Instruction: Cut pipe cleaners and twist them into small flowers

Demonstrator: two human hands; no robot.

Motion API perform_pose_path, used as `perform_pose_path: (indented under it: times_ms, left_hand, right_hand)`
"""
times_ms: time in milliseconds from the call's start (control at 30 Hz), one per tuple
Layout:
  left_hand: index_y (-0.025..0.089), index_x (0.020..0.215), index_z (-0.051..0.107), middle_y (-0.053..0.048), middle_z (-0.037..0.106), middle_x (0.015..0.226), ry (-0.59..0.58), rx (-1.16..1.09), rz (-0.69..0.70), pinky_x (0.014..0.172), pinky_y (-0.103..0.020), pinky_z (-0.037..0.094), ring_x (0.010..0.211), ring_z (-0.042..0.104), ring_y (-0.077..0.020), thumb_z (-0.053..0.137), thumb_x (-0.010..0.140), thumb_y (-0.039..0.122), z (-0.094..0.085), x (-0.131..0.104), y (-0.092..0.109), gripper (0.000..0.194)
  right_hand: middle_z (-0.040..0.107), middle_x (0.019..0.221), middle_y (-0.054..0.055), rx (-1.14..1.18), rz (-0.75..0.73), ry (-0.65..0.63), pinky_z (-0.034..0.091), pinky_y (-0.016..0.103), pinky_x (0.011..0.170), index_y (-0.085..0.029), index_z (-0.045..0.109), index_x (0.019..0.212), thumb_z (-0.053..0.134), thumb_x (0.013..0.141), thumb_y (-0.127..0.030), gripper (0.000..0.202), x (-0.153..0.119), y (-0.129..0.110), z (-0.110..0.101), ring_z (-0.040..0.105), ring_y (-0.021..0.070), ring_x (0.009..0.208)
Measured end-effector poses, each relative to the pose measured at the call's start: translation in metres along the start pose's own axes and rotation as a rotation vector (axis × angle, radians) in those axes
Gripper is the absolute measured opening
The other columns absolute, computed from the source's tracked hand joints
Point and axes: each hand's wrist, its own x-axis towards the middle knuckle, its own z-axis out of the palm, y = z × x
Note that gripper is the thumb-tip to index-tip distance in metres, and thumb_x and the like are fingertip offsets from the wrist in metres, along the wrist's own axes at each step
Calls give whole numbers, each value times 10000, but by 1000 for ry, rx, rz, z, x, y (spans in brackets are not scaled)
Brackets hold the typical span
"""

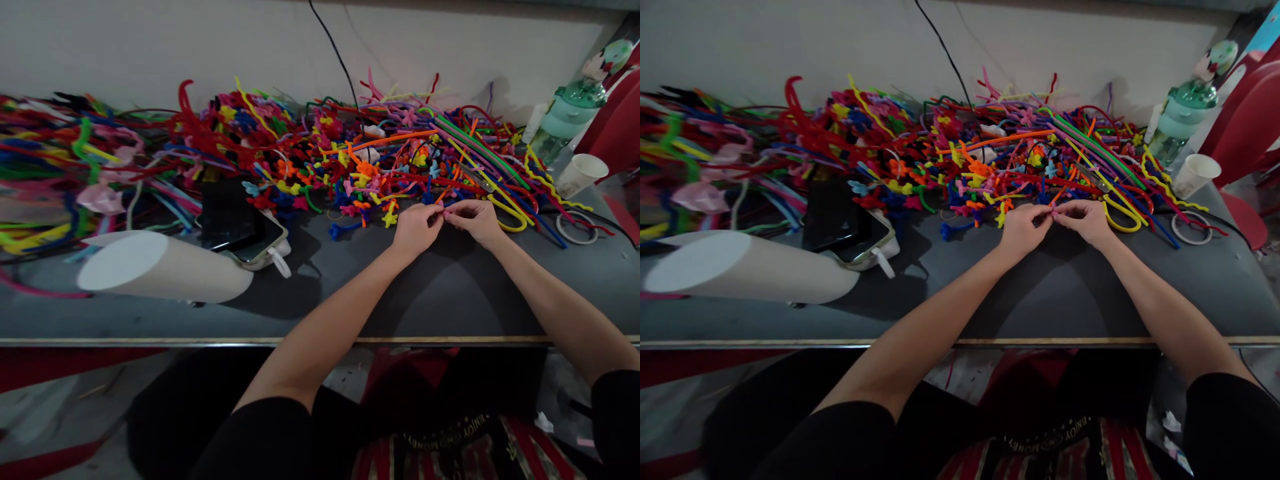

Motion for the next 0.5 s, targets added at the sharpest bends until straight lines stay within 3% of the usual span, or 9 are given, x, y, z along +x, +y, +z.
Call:
perform_pose_path:
  times_ms: [133,267,367,500]
  left_hand:
    - [168,942,726,-55,752,839,64,-279,-184,712,-276,514,728,677,-155,669,843,259,0,2,5,145]
    - [172,782,740,-32,735,736,66,-354,-288,651,-275,486,665,642,-150,701,820,299,-3,2,8,139]
    - [189,774,759,-26,727,718,83,-307,-278,662,-288,477,677,624,-157,724,793,285,-3,0,8,104]
    - [230,795,773,-18,724,736,99,-271,-201,708,-307,484,723,613,-161,714,812,328,0,0,4,116]
  right_hand:
    - [721,776,30,-42,-50,-23,483,253,533,-190,762,917,827,643,-411,358,0,1,0,577,100,579]
    - [730,837,36,-340,-246,-2,507,283,613,-219,753,1040,797,689,-363,382,-6,1,0,621,141,666]
    - [738,825,42,-573,-387,54,531,319,703,-243,770,1021,723,779,-340,265,-9,0,1,655,170,715]
    - [762,907,49,-599,-499,75,554,358,788,-261,785,992,662,847,-347,209,-9,0,-1,700,208,830]
